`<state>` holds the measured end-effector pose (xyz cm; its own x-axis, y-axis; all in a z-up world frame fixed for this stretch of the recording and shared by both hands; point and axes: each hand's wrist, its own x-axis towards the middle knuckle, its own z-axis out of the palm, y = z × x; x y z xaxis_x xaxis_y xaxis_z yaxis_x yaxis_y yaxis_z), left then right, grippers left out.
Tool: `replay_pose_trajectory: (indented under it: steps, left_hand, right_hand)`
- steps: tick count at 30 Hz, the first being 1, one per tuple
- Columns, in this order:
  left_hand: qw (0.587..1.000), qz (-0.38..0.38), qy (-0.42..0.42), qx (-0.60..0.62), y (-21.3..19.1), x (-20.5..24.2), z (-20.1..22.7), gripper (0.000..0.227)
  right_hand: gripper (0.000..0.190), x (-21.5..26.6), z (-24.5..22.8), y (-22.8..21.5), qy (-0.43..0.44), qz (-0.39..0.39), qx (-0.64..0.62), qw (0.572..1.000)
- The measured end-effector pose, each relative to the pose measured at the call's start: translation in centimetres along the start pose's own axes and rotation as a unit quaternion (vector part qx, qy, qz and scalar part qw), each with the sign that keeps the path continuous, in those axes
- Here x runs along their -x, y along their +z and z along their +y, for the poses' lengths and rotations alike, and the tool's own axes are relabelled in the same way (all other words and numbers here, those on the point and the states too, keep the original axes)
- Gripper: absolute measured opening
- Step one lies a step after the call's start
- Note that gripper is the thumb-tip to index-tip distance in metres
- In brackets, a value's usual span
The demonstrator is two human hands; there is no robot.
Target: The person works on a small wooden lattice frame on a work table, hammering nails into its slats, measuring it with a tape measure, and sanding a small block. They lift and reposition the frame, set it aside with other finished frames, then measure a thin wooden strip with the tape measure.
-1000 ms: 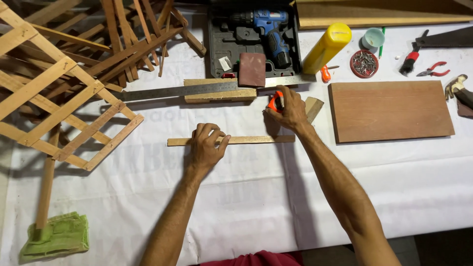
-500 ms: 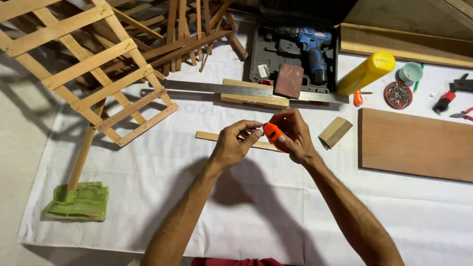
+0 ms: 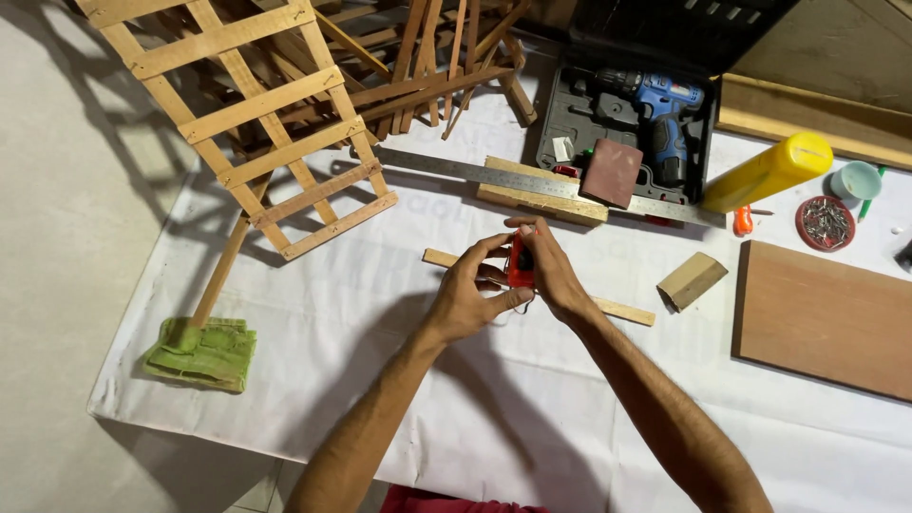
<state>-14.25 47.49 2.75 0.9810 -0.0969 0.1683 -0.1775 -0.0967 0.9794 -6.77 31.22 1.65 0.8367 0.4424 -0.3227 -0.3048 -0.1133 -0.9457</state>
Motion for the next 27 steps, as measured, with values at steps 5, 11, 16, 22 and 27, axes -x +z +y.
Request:
replay_pose_trajectory:
  steps: [5,11,16,22,27]
  left_hand:
    - [0.997,0.038,-0.055,0.026,0.0,0.3,-3.4,0.07]
    - [0.971,-0.075,-0.094,0.208,-2.3,0.2,-3.2,0.074]
    - [0.966,-0.103,-0.187,0.144,-2.7,-0.6,-4.4,0.053]
    - [0.937,-0.112,-0.263,0.203,-4.3,-1.3,-8.3,0.036]
    - [0.966,-0.041,-0.247,0.072,-6.9,-1.3,-13.9,0.036]
  right_hand:
    - [0.067,1.1,-0.9,-0.1,-0.032,-0.071,0.041,0.996]
    - [0.077,1.0,-0.7,-2.7,-0.149,-0.086,0.26,0.95]
    - [0.077,1.2,-0.2,-3.2,-0.141,-0.101,0.421,0.89]
    - [0.075,1.9,-1.8,-1.9,-0.137,-0.159,0.383,0.9]
    - [0.057,1.3,0.6,-5.4,-0.014,-0.172,0.477,0.862]
